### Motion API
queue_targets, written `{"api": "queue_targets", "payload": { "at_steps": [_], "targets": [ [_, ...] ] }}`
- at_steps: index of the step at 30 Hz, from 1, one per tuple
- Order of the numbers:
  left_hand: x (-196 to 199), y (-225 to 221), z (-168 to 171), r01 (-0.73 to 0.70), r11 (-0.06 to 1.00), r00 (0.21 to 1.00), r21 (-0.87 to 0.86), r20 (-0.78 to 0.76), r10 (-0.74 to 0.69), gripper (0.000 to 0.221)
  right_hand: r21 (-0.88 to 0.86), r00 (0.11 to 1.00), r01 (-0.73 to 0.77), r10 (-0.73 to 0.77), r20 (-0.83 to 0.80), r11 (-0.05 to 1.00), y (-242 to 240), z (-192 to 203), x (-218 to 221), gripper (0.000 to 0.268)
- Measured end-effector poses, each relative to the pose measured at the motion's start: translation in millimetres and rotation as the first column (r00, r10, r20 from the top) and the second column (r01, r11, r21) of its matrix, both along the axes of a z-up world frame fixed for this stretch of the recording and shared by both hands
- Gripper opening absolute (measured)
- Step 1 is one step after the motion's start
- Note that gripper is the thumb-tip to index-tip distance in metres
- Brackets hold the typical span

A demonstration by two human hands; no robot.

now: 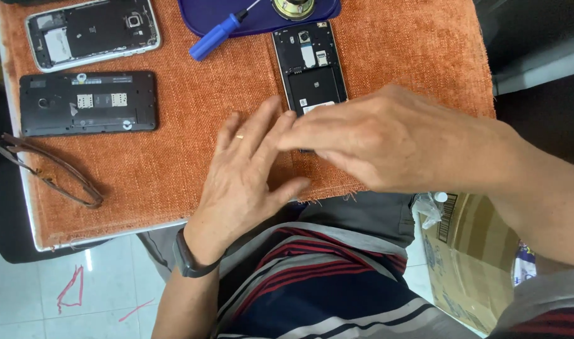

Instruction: Disassembling or reassembling a mobile phone using a precision screwdriver on a repair bench.

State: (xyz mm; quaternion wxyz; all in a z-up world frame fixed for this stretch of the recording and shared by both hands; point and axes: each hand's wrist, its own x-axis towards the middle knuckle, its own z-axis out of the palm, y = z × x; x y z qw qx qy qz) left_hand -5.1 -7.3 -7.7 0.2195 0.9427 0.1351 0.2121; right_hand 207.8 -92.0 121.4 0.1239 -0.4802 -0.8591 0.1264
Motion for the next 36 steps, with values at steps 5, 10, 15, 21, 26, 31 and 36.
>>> {"api": "queue_targets", "payload": {
  "at_steps": [5, 10, 15, 21, 26, 31, 36],
  "targets": [
    [-2, 0, 0, 0.008, 1.0, 0.999, -0.002, 0.05, -0.008, 0.094, 0.113, 0.997, 0.039, -0.046, 0.055, 0.993, -1, -10, 0, 0.03],
    [1, -2, 7, -0.066, 0.996, 0.998, 0.062, 0.011, 0.066, 0.071, -0.069, 0.999, 0.023, -0.025, -0.028, 0.997, 2, -4, 4, 0.048],
    [2, -1, 6, -0.066, 0.997, 0.998, 0.027, 0.007, 0.066, 0.059, 0.123, 0.986, 0.088, -0.104, 0.129, 0.989, 5, -18, 7, 0.019],
    [1, -2, 5, -0.074, 0.996, 0.997, 0.04, 0.028, 0.073, 0.06, -0.06, 0.995, -0.035, 0.029, -0.094, 0.998, 12, -9, -1, 0.036],
    [1, -2, 5, -0.069, 0.997, 0.997, 0.03, 0.022, 0.069, 0.054, 0.073, 0.998, 0.058, -0.06, 0.031, 0.996, 16, -16, 2, 0.019],
    [0, -1, 3, -0.073, 0.997, 0.997, 0.038, 0.028, 0.072, 0.055, -0.107, 0.991, -0.044, 0.03, -0.132, 0.993, 14, -10, 2, 0.044],
    [1, -2, 5, -0.078, 0.996, 0.997, 0.033, 0.02, 0.077, 0.052, 0.113, 0.996, 0.083, -0.084, 0.003, 0.99, 15, -18, 6, 0.018]
  ]
}}
